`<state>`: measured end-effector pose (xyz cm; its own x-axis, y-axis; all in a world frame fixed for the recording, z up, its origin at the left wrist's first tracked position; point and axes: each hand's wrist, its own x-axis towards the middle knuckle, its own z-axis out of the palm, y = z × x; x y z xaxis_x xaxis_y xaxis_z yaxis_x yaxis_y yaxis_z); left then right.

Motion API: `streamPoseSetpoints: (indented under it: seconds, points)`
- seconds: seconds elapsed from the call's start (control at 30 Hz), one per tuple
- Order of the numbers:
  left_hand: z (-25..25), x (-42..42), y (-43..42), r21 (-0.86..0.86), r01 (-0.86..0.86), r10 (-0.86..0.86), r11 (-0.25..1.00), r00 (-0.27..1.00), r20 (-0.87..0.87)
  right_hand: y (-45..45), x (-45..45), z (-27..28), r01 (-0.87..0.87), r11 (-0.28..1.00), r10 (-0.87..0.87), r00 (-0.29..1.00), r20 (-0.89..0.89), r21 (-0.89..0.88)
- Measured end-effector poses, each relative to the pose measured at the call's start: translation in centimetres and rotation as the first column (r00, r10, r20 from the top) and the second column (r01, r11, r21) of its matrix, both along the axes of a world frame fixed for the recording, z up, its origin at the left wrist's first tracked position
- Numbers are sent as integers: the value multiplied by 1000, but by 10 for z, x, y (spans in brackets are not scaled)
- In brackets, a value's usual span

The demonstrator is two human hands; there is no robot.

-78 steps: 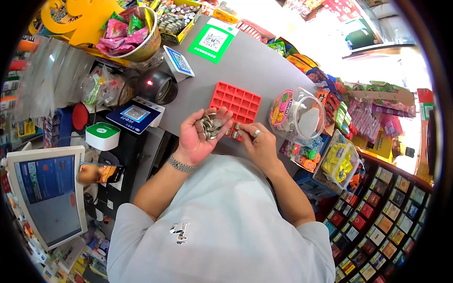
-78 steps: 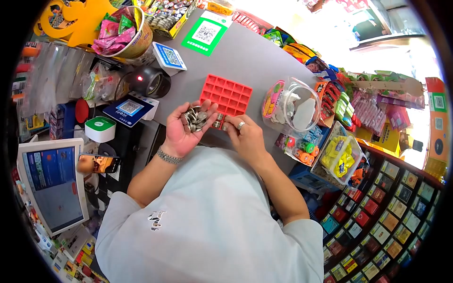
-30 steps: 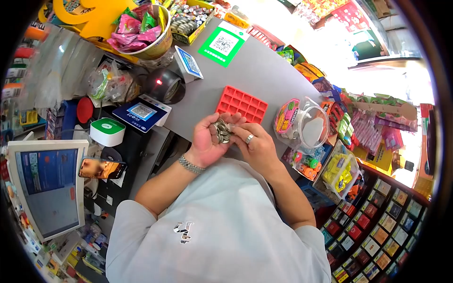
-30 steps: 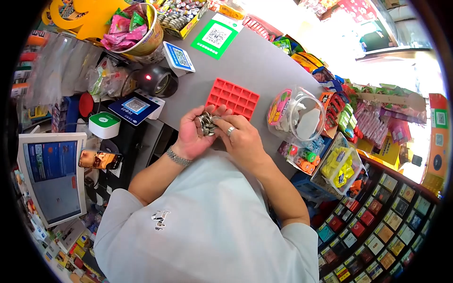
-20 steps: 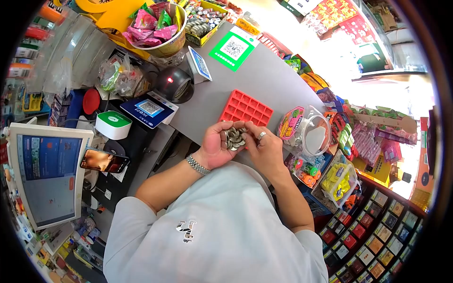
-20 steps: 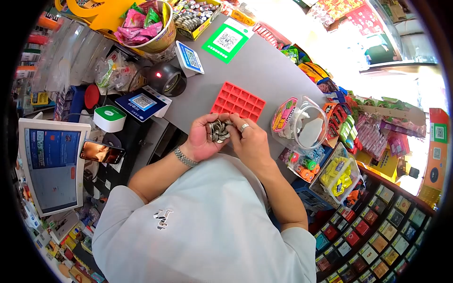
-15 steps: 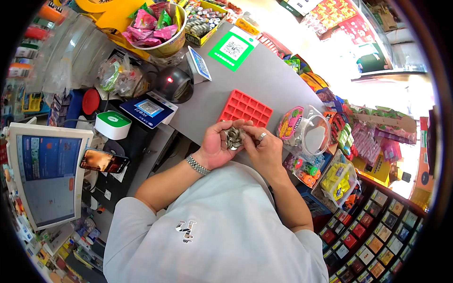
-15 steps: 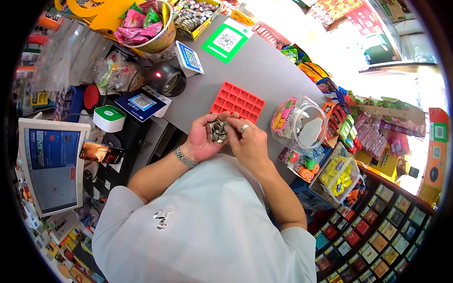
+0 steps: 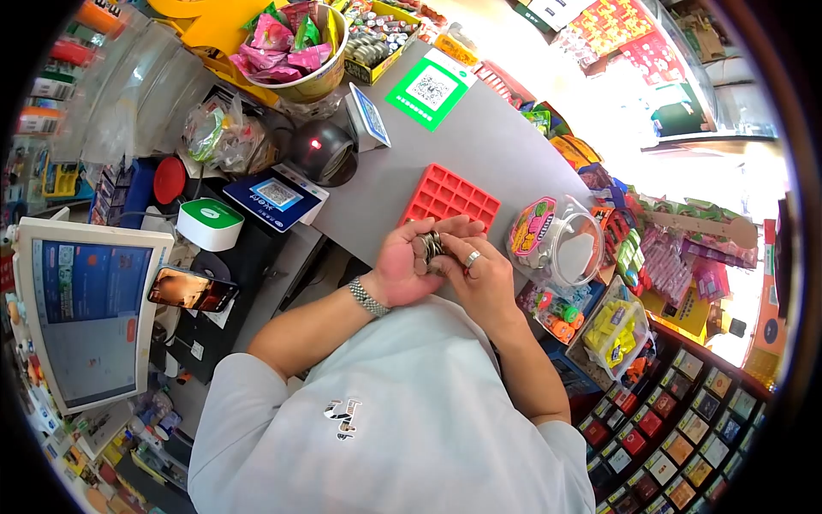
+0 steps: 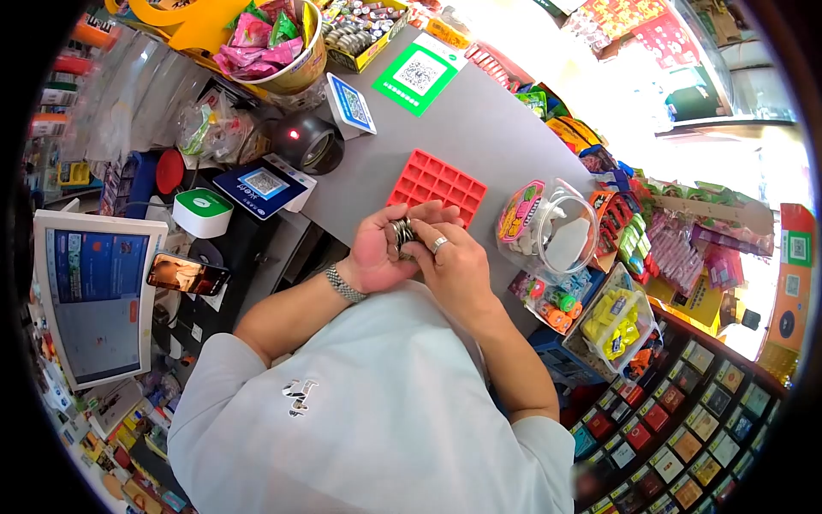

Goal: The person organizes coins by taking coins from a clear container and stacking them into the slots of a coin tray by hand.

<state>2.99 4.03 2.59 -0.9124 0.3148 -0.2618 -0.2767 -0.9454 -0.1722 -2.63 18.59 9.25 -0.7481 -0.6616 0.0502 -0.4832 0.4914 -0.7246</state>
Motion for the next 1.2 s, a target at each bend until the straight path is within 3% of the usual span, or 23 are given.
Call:
streamPoseSetpoints:
  seconds: [0.07,0.2,0.27,0.6,0.7,0.77,0.9,0.97,1.03,1.1,1.2]
  points:
    - [1,-3,3,-14,21,-21,1000,1000,-17,1,0,-9,1,1000,-4,989,-150,-18]
    - [-10,-1,7,-26,-74,73,997,997,-25,-1,9,-11,52,999,-51,975,-214,-1]
    - [-14,0,8,-9,-104,103,995,993,-52,-4,13,-8,106,994,-106,994,-6,18]
    - [-12,1,8,-22,-124,123,992,992,-38,-8,11,-12,66,998,-68,996,-64,-23]
    - [-13,2,9,32,-141,142,989,989,-26,-8,14,-5,135,990,-133,990,53,-35]
    - [-16,4,8,84,-163,165,983,986,-13,-3,16,-7,355,923,-303,909,285,-149]
    - [-18,6,6,118,-184,188,976,982,-25,-5,-2,10,427,904,-397,857,329,-24]
    - [-14,6,6,140,-178,186,974,981,-48,-6,-3,0,422,905,-381,857,348,-50]
    - [-10,6,8,-16,-158,158,987,987,-26,-7,-2,-2,413,908,-361,857,367,-72]
    - [-12,5,10,8,-157,157,988,987,-26,-10,-2,0,385,923,-331,817,473,-18]
    - [-17,6,9,12,-144,144,989,989,-27,-10,-5,-4,277,959,-276,882,382,53]
